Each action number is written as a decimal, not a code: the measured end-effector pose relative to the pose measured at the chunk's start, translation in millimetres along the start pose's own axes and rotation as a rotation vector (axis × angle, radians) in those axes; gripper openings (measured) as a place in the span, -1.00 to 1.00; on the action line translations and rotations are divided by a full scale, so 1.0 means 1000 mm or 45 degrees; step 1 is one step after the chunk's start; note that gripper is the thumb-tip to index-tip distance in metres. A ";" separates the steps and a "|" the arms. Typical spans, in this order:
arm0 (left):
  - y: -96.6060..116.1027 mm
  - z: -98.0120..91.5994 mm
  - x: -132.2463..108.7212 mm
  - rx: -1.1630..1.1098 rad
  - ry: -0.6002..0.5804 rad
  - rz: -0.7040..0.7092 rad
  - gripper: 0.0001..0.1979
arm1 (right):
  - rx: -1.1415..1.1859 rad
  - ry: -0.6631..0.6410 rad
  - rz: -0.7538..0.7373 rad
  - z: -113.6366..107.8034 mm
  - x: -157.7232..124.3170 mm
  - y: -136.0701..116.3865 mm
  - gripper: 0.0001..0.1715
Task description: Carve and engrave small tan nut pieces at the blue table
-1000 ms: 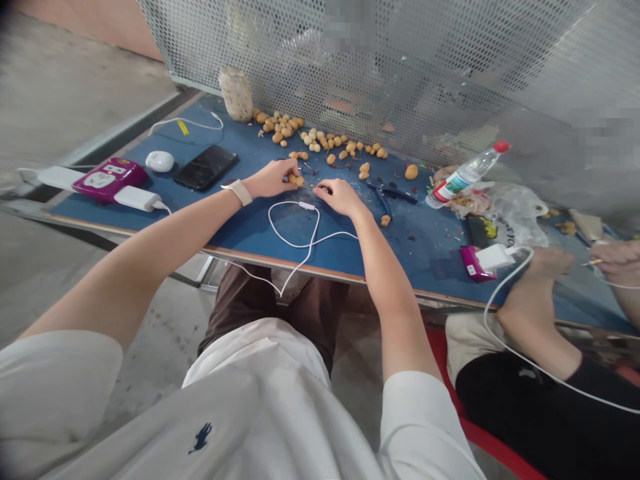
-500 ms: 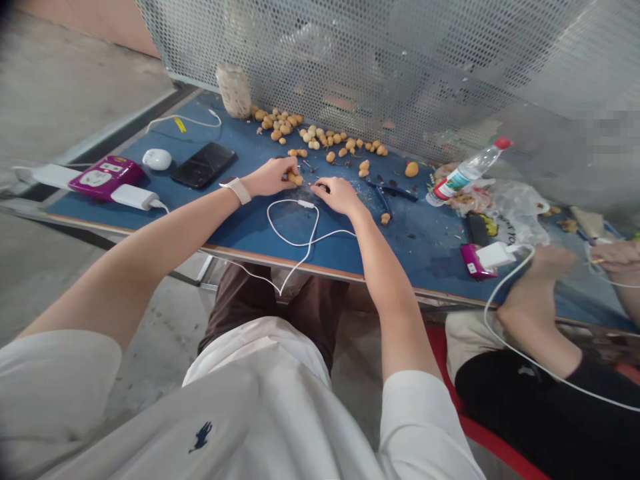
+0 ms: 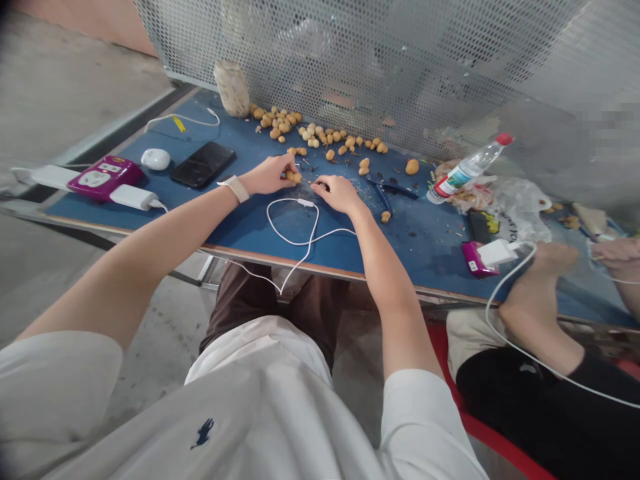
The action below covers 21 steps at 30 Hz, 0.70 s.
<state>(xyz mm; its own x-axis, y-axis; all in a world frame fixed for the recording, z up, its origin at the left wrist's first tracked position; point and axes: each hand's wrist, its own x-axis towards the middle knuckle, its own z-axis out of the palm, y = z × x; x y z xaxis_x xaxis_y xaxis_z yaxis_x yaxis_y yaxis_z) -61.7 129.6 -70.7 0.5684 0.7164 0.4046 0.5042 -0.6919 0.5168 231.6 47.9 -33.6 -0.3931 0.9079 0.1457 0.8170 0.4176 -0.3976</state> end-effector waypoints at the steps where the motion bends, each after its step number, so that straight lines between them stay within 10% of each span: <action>1: 0.001 0.000 0.000 0.003 -0.002 -0.008 -0.64 | -0.006 -0.002 0.000 0.000 0.000 0.000 -0.44; 21: -0.001 0.002 0.001 -0.035 0.038 0.076 -0.72 | -0.037 -0.016 0.013 0.001 0.002 -0.002 -0.43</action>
<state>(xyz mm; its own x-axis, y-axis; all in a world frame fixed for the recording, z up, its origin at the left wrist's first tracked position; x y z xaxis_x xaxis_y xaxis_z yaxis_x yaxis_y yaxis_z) -60.0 130.7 -72.6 0.5768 0.6767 0.4576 0.4515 -0.7309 0.5118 229.0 48.5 -33.4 -0.3897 0.9117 0.1302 0.8331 0.4092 -0.3722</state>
